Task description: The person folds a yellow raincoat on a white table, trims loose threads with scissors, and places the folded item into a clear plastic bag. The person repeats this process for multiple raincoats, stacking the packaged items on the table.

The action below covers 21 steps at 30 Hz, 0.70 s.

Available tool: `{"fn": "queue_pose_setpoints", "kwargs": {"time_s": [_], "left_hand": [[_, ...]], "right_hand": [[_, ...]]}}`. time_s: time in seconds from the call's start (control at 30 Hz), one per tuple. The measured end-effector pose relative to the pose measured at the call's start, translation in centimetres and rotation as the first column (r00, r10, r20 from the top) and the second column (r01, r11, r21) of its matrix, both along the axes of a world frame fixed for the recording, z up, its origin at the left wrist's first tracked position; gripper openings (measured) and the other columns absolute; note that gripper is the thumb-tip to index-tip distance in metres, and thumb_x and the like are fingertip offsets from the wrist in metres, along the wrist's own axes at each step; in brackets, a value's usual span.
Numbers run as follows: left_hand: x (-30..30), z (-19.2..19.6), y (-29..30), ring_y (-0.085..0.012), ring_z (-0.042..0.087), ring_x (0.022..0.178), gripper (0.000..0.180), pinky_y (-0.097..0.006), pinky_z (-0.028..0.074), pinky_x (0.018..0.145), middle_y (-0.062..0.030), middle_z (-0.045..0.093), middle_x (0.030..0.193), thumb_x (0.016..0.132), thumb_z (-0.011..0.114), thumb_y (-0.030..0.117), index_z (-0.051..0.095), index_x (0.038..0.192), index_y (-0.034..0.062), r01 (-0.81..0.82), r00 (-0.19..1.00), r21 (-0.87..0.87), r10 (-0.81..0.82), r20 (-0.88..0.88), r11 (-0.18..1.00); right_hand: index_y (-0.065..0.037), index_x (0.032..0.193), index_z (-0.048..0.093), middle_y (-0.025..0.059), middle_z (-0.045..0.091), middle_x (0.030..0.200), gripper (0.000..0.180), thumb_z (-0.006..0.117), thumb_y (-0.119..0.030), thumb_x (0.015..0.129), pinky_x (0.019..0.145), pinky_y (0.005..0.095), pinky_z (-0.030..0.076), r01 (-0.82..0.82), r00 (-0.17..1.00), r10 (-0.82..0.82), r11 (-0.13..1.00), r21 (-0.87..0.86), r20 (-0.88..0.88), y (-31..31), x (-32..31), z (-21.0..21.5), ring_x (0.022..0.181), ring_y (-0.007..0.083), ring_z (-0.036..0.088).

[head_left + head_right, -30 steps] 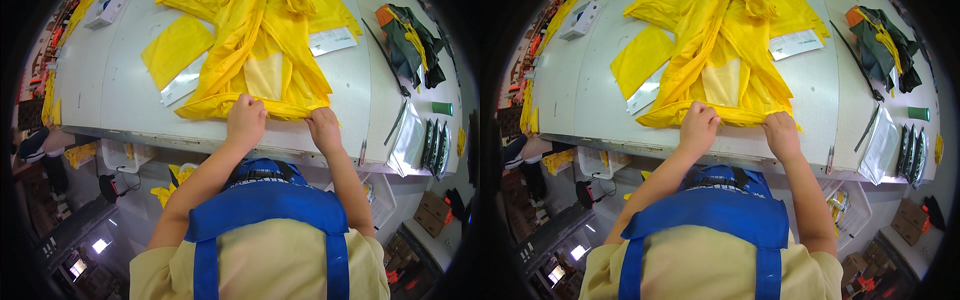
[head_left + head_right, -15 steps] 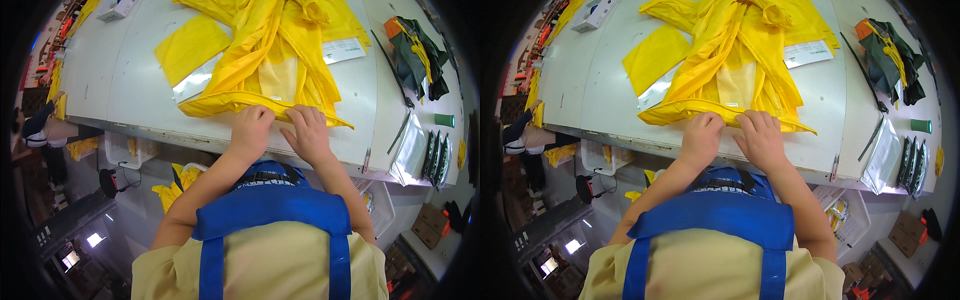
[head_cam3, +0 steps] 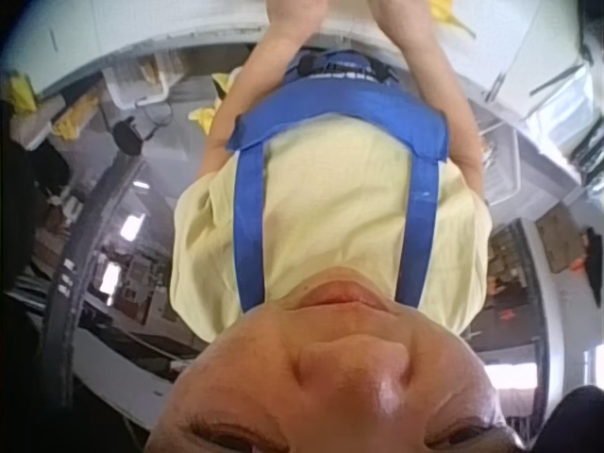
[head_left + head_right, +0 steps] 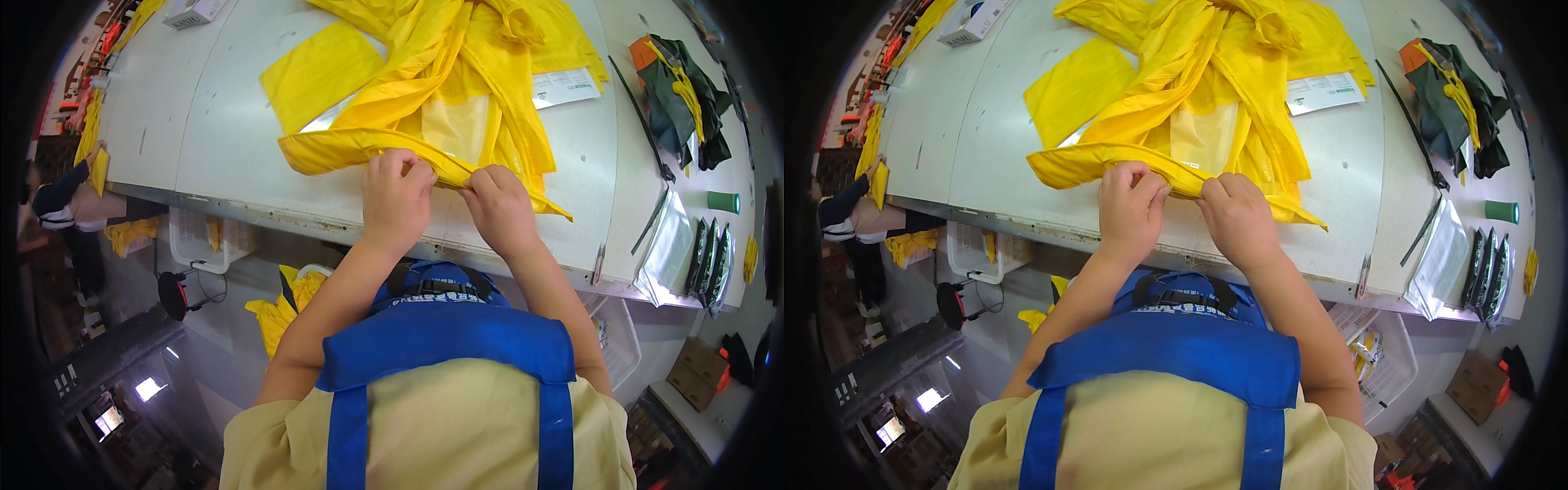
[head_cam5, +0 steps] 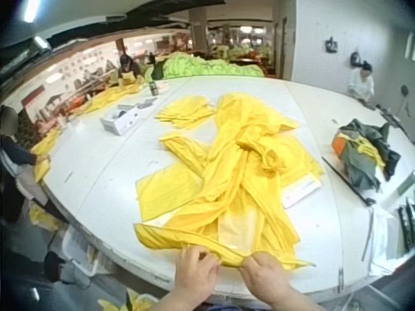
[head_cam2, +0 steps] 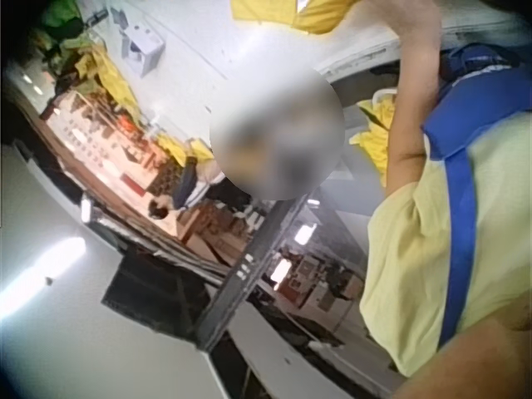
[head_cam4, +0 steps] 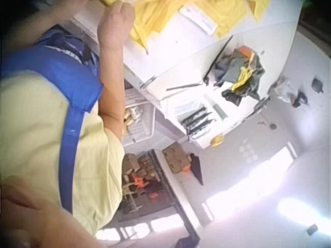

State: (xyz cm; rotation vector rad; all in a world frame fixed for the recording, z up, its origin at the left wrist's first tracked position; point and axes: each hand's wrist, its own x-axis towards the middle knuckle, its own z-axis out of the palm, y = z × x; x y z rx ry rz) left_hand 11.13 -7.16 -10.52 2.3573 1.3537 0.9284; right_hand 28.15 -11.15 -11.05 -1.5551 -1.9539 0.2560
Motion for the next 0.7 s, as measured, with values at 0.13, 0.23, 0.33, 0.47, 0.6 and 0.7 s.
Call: {"fn": "queue_pose_setpoints", "kwargs": {"time_s": [0.13,0.23,0.33,0.47,0.6,0.7], "left_hand": [[0.1,-0.5,-0.3,-0.0301,0.053,0.084,0.01,-0.038,0.044,0.074,-0.0087,0.057,0.09,0.074,0.065,0.003,0.059,0.082,0.0062,0.031,0.999,-0.056,-0.032,-0.002,0.998],[1.5,-0.3,-0.9,-0.0315,0.054,0.083,0.012,-0.039,0.045,0.073,-0.0105,0.057,0.09,0.074,0.064,0.001,0.058,0.084,0.0053,0.056,0.996,0.004,-0.057,0.075,0.998],[1.2,-0.6,-0.4,-0.0323,0.054,0.086,0.013,-0.04,0.045,0.074,-0.0116,0.058,0.09,0.074,0.064,0.001,0.057,0.086,0.0045,0.094,0.985,-0.003,-0.093,0.144,0.996],[0.1,-0.5,0.9,-0.0324,0.055,0.086,0.01,-0.039,0.045,0.076,-0.0124,0.059,0.092,0.077,0.063,0.001,0.057,0.084,0.0035,0.03,0.987,-0.014,-0.027,0.156,0.999],[-3.3,0.2,3.4,-0.031,0.055,0.087,0.007,-0.038,0.044,0.077,-0.0121,0.059,0.093,0.079,0.063,0.003,0.057,0.083,0.0033,-0.057,0.989,-0.002,0.057,0.134,0.998],[-4.0,0.9,4.2,-0.0297,0.056,0.089,0.006,-0.038,0.044,0.079,-0.012,0.06,0.093,0.08,0.063,0.004,0.058,0.083,0.0033,-0.067,0.992,0.046,0.061,0.114,0.997]], "right_hand": [[-0.006,0.076,0.052,0.011,0.051,0.073,0.019,0.07,-0.01,0.072,0.065,0.0398,0.044,0.035,0.999,-0.035,0.999,0.024,-0.013,0.2,-0.9,0.2,0.072,0.0304,0.054],[-0.006,0.076,0.052,0.0114,0.051,0.072,0.019,0.07,-0.011,0.072,0.063,0.0401,0.044,0.063,0.998,-0.063,0.998,0.029,-0.009,0.6,-1.3,-0.1,0.071,0.0309,0.053],[-0.007,0.075,0.052,0.0115,0.051,0.072,0.019,0.071,-0.01,0.072,0.061,0.0404,0.044,0.082,0.997,-0.081,0.996,0.032,-0.018,0.7,-1.2,-0.1,0.069,0.0311,0.053],[-0.006,0.075,0.053,0.0116,0.051,0.072,0.019,0.071,-0.01,0.071,0.061,0.0406,0.044,0.088,0.995,-0.087,0.996,0.003,-0.056,0.5,-1.0,0.4,0.07,0.0315,0.054],[-0.006,0.075,0.053,0.0117,0.052,0.073,0.019,0.071,-0.009,0.072,0.061,0.0409,0.044,0.099,0.993,-0.099,0.995,-0.005,-0.064,0.0,-0.8,0.6,0.07,0.0321,0.053],[-0.005,0.075,0.053,0.0118,0.052,0.073,0.019,0.071,-0.009,0.072,0.061,0.0407,0.044,0.12,0.991,-0.12,0.993,-0.015,-0.062,-0.6,0.6,0.1,0.069,0.0321,0.053]]}}
